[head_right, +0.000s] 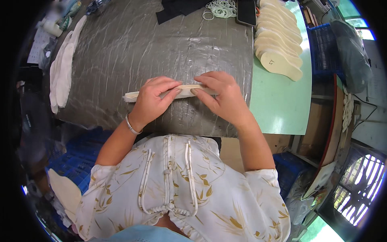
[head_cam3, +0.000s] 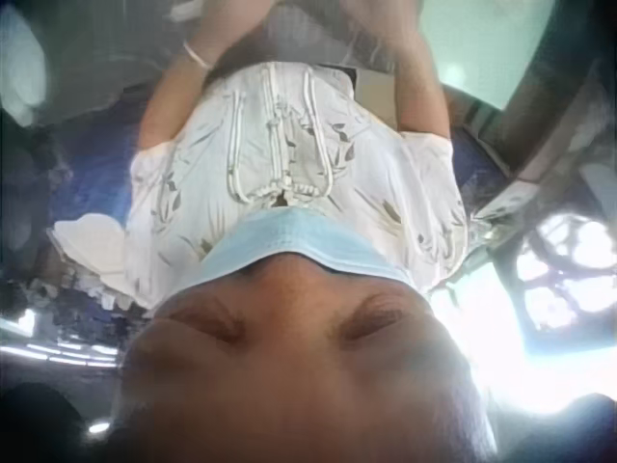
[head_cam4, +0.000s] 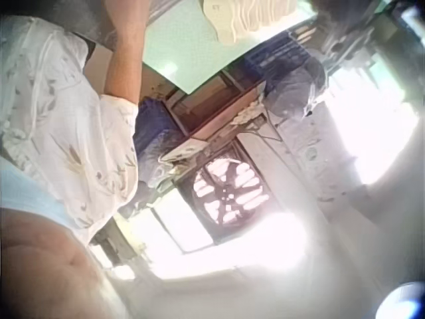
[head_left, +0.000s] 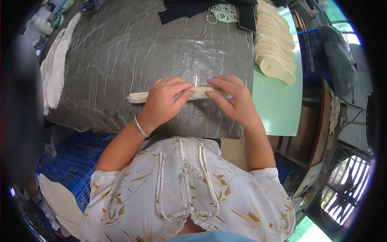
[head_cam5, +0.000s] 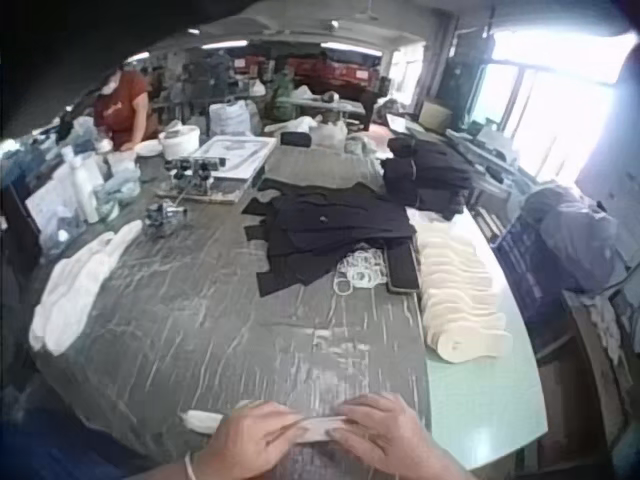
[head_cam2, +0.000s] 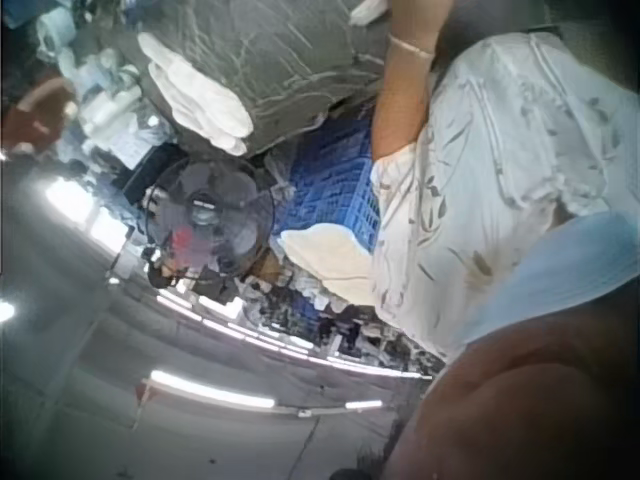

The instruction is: The person is assembling shoe insoles by applying a fluffy white lining to a tan insole base.

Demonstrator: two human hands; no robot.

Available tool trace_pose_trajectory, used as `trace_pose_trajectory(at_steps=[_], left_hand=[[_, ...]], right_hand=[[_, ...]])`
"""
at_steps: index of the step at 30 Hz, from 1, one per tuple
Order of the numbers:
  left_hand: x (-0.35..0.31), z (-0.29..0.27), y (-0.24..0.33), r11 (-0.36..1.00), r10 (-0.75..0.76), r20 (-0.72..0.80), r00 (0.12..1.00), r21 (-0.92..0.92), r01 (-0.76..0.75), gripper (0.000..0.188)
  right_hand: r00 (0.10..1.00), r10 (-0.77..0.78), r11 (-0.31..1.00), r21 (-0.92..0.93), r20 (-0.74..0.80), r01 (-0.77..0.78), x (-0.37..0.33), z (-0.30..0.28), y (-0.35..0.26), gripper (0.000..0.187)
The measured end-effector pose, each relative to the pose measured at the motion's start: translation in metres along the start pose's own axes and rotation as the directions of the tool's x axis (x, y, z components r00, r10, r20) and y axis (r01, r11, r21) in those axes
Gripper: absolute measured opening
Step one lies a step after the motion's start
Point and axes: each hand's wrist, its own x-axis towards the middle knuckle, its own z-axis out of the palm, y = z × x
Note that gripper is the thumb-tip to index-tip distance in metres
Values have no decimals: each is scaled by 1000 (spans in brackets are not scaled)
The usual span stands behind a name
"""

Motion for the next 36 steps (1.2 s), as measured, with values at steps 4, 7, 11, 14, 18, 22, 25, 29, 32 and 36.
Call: trace_pose_trajectory(at_steps=[4,7,11,14,18,22,25,29,32,36], left_hand=[[-3,-2,-1,1000,5,-21,1000,5,-5,18],[-9,-15,1,992,10,0,1000,127,-10,24],[-23,-41,-13,987,-27,-24,999,155,31,24],[-30,-48,-19,989,-63,7,998,132,61,20],[-32,-43,-23,994,-30,-41,999,107,34,12],[-33,-40,-25,991,24,-98,995,136,-10,8],[-35,-38,-27,992,20,-97,995,127,-8,8],[-42,-48,-28,987,-13,-110,994,158,30,19],[-50,-64,-37,990,-94,-99,991,95,104,27],[-58,-72,-47,995,-85,-89,992,45,89,22]], right_hand=[[982,-183,970,-152,51,189,15,15,-8,16],[983,-180,961,-207,39,184,18,20,-7,10],[987,-144,962,-225,70,156,21,22,-13,13],[984,-145,953,-253,101,166,24,26,-17,18],[975,-174,927,-310,139,210,31,41,-26,14],[960,-218,882,-386,175,271,35,56,-33,11],[952,-239,873,-387,192,297,38,68,-35,11],[964,-185,885,-393,192,249,41,72,-39,10],[968,-152,882,-413,202,225,40,72,-40,10],[960,-196,895,-365,199,258,44,78,-45,12]])
